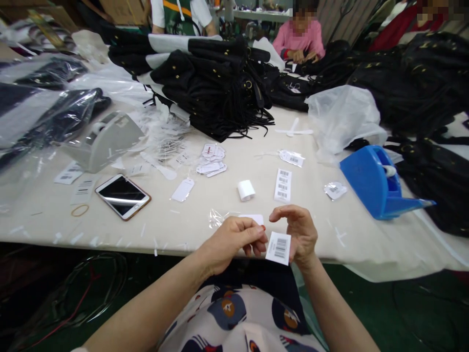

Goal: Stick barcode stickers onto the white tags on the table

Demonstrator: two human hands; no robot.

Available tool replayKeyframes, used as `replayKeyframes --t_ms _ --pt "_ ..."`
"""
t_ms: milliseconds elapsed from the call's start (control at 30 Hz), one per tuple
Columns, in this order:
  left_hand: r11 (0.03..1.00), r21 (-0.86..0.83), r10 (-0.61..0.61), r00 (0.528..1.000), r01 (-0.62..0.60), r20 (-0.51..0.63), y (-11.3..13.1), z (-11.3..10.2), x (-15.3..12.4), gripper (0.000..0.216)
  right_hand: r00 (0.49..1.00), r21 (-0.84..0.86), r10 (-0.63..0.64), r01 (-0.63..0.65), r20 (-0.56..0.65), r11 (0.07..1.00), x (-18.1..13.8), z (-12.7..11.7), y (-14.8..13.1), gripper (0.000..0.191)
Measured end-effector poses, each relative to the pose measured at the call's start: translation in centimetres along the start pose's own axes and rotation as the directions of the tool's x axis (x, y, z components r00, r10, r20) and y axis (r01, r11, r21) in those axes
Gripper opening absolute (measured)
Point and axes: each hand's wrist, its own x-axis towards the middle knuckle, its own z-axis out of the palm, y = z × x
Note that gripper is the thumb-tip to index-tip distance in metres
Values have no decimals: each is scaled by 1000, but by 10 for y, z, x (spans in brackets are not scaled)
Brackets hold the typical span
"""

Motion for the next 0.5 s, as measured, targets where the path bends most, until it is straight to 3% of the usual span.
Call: replayKeyframes --t_ms 100,200,333,500 --pt "983 -160 -81 996 86 42 -4 2 -1 30 999 -25 -40 41 27 999 -3 1 3 71" --pt "974 -213 -79 997 82 23 -2 3 0 24 999 -34 -43 44 30 998 -6 1 4 70" --pt "975 -212 -64 998 61 -7 2 3 0 21 998 -18 -47 48 50 999 -9 -1 4 72" --pt "991 -87 -107 994 104 -34 0 2 -6 29 993 -54 -110 112 46 992 -10 -2 4 71"
